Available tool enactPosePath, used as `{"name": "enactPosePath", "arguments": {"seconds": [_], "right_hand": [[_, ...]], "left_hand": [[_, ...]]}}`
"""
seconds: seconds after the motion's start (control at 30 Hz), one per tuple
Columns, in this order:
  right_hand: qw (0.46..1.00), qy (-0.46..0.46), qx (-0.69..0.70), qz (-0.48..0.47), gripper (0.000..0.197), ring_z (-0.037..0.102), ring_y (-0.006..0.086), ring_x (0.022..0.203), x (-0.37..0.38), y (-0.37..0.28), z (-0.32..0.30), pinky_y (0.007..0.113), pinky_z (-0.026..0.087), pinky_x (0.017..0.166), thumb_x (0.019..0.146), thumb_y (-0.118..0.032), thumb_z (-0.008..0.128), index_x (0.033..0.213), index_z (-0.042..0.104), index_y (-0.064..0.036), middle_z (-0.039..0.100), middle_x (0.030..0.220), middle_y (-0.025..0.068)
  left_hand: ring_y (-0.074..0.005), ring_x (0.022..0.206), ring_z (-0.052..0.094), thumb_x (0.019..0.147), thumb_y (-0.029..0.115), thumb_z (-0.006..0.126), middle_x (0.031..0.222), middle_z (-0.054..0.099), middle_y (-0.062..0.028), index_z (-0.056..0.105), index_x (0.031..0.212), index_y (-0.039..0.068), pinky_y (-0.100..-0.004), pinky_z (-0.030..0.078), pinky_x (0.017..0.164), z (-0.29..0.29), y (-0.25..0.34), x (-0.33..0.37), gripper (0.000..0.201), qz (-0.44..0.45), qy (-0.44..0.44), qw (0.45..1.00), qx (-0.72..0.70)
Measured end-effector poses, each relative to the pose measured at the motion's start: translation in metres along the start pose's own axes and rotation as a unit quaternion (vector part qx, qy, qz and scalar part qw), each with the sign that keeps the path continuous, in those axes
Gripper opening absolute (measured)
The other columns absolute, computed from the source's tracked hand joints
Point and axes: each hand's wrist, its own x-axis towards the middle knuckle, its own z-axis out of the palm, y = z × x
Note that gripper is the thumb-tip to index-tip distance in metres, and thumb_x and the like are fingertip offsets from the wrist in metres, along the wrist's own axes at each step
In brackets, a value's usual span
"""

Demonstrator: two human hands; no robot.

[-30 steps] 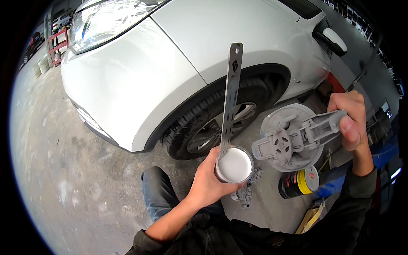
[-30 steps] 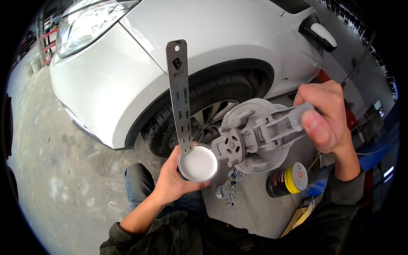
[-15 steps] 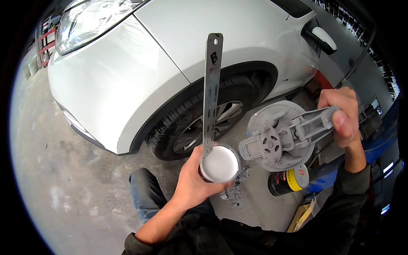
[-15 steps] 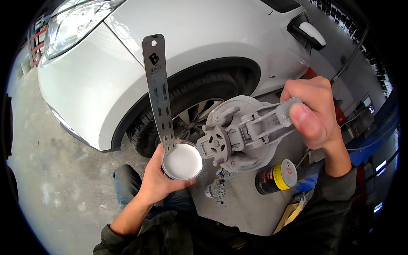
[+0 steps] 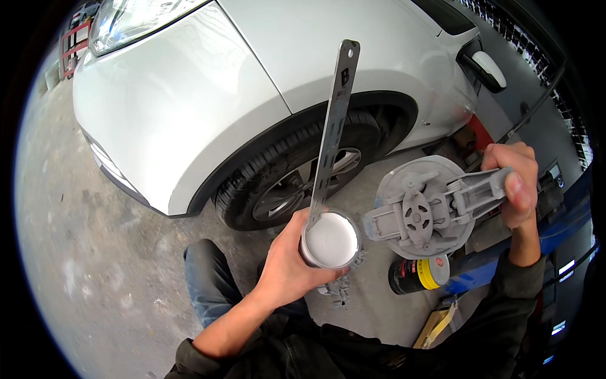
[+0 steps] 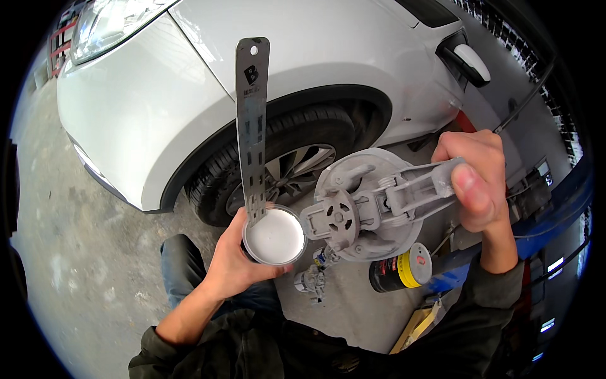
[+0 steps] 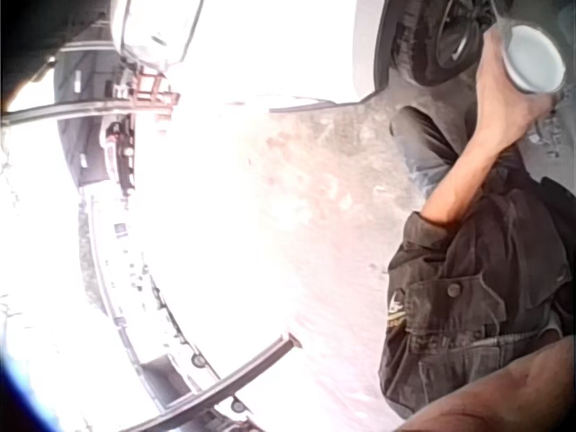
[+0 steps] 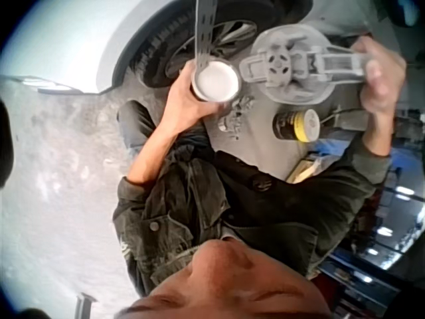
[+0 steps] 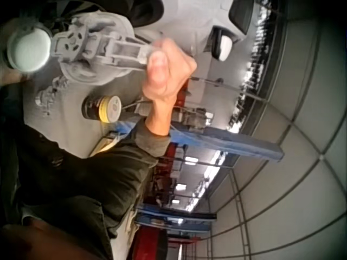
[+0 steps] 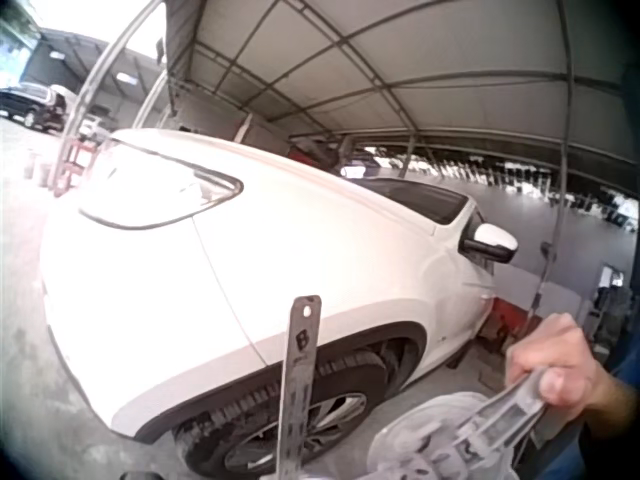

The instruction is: The person holds a small container of white paint and uses a metal ruler to apply the paint to the front fender of a white car. The person repeatedly dips the ruler into the paint and drags it across the car's surface. The person also briefly walks to a nearby area to pick up a spray can before returning to the car to continue the painting process.

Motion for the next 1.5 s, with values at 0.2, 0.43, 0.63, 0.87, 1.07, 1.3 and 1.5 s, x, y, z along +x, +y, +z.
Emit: {"name": "enactPosePath", "arguments": {"seconds": [0.2, 0.43, 0.63, 0.87, 1.07, 1.3, 1.5], "right_hand": [[1.000, 0.006, -0.008, 0.010, 0.062, 0.046, 0.0214, 0.043, 0.000, -0.001, 0.002, 0.032, 0.029, 0.044, 0.083, -0.055, 0.040, 0.061, 0.047, 0.0025, 0.040, 0.050, 0.0081], [1.000, 0.007, -0.011, 0.013, 0.062, 0.045, 0.0210, 0.042, 0.000, -0.003, 0.001, 0.032, 0.028, 0.043, 0.082, -0.055, 0.039, 0.061, 0.047, 0.0023, 0.040, 0.050, 0.0078], [1.000, 0.004, -0.013, 0.011, 0.061, 0.045, 0.0212, 0.042, 0.001, -0.005, 0.001, 0.033, 0.028, 0.043, 0.083, -0.054, 0.039, 0.061, 0.048, 0.0021, 0.040, 0.050, 0.0079], [1.000, 0.006, -0.015, 0.005, 0.061, 0.045, 0.0220, 0.042, 0.003, -0.005, 0.002, 0.033, 0.029, 0.044, 0.083, -0.054, 0.038, 0.060, 0.047, 0.0015, 0.040, 0.050, 0.0078], [1.000, 0.009, -0.003, 0.002, 0.061, 0.044, 0.0202, 0.041, 0.003, -0.005, 0.003, 0.032, 0.028, 0.043, 0.083, -0.055, 0.039, 0.059, 0.047, 0.0007, 0.040, 0.049, 0.0067], [1.000, 0.012, 0.010, -0.003, 0.066, 0.043, 0.0165, 0.041, 0.005, -0.003, 0.005, 0.030, 0.027, 0.043, 0.083, -0.062, 0.041, 0.059, 0.046, -0.0007, 0.038, 0.049, 0.0037], [1.000, 0.013, 0.023, -0.005, 0.083, 0.042, 0.0125, 0.042, 0.007, 0.004, 0.009, 0.027, 0.025, 0.042, 0.082, -0.082, 0.042, 0.059, 0.046, -0.0026, 0.038, 0.050, -0.0003]], "left_hand": [[-0.0244, 0.112, 0.062, 0.061, 0.014, 0.089, 0.119, 0.062, -0.0112, 0.049, 0.132, 0.007, -0.0379, 0.049, 0.096, 0.000, 0.001, 0.000, 0.082, 0.005, 0.004, 1.000, 0.009], [-0.0257, 0.113, 0.062, 0.061, 0.015, 0.089, 0.119, 0.062, -0.0122, 0.049, 0.132, 0.007, -0.0385, 0.049, 0.096, 0.000, -0.001, -0.001, 0.082, 0.001, 0.000, 1.000, 0.005], [-0.0264, 0.113, 0.062, 0.061, 0.016, 0.089, 0.120, 0.062, -0.0128, 0.049, 0.132, 0.007, -0.0384, 0.049, 0.097, 0.000, -0.003, -0.004, 0.083, 0.004, 0.009, 1.000, 0.006], [-0.0268, 0.113, 0.062, 0.061, 0.016, 0.089, 0.120, 0.062, -0.0131, 0.049, 0.133, 0.007, -0.0383, 0.048, 0.098, -0.001, -0.003, -0.004, 0.084, 0.004, 0.009, 1.000, 0.017], [-0.0271, 0.113, 0.062, 0.061, 0.016, 0.090, 0.120, 0.062, -0.0132, 0.049, 0.133, 0.007, -0.0387, 0.048, 0.098, -0.002, -0.005, -0.004, 0.083, 0.003, 0.007, 1.000, 0.010], [-0.0271, 0.113, 0.062, 0.061, 0.017, 0.090, 0.120, 0.062, -0.0130, 0.049, 0.133, 0.007, -0.0392, 0.049, 0.097, -0.003, -0.008, -0.004, 0.083, 0.004, 0.005, 1.000, 0.004], [-0.0262, 0.113, 0.062, 0.061, 0.017, 0.090, 0.120, 0.062, -0.0125, 0.049, 0.132, 0.008, -0.0386, 0.049, 0.097, -0.004, -0.008, -0.004, 0.082, -0.007, 0.003, 1.000, -0.001]]}}
